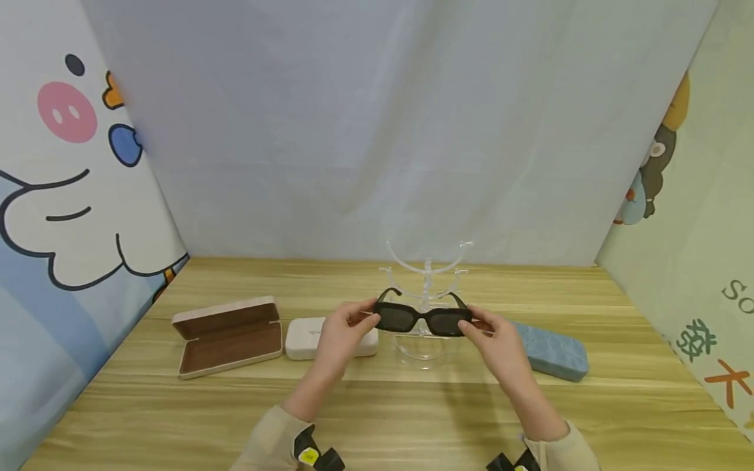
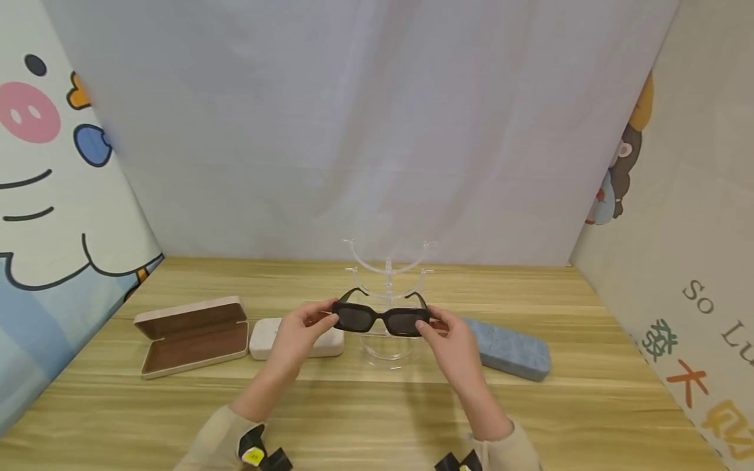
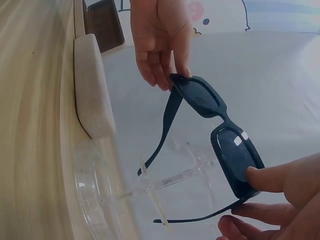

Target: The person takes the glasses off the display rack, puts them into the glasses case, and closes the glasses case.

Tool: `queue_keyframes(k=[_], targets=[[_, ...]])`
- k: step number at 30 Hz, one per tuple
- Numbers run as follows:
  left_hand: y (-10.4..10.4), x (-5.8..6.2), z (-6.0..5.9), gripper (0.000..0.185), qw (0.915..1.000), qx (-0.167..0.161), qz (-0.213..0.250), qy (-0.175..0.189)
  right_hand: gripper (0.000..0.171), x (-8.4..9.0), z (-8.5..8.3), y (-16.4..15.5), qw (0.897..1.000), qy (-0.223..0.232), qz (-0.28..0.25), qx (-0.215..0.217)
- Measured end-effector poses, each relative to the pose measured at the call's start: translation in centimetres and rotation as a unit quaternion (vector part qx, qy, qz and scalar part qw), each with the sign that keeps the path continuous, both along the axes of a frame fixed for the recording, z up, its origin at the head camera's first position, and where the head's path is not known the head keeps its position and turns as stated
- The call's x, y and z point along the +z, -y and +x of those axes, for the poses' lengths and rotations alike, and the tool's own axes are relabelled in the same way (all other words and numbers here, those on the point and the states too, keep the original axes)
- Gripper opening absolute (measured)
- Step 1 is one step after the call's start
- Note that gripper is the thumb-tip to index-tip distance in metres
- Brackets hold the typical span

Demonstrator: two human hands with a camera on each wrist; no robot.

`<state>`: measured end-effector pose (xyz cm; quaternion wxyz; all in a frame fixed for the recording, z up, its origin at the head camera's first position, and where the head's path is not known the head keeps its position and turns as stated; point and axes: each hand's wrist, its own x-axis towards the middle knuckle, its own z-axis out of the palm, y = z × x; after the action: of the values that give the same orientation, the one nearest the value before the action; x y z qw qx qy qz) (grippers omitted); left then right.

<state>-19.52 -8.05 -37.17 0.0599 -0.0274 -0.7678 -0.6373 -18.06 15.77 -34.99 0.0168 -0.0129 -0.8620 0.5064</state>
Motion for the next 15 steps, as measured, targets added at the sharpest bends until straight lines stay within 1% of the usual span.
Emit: queue_keyframes(k=[5, 7, 10, 15], targets=[[0.2, 0.6, 0.3, 0.036, 0.9988, -0.018, 0.046, 0.007, 0.051, 0.7, 0.4, -0.2, 1.000, 0.000, -0.020, -0.003], [0.2, 0.9, 0.4, 0.037, 0.9980, -0.021, 0.058, 0.010, 0.053, 1.0, 0.6, -0.2, 1.000, 0.001, -0.029, -0.002], [0.2, 1.1, 0.6, 0.038, 0.9973, -0.019, 0.071, 0.008, 0.054, 1.5, 0.9, -0.2, 0.999, -0.003, -0.036, -0.002], [0.3, 1.5, 0.7, 0.035, 0.9966, -0.023, 0.079, 0.003, 0.057, 2.2, 1.4, -0.2, 1.000, -0.018, -0.026, -0.001]])
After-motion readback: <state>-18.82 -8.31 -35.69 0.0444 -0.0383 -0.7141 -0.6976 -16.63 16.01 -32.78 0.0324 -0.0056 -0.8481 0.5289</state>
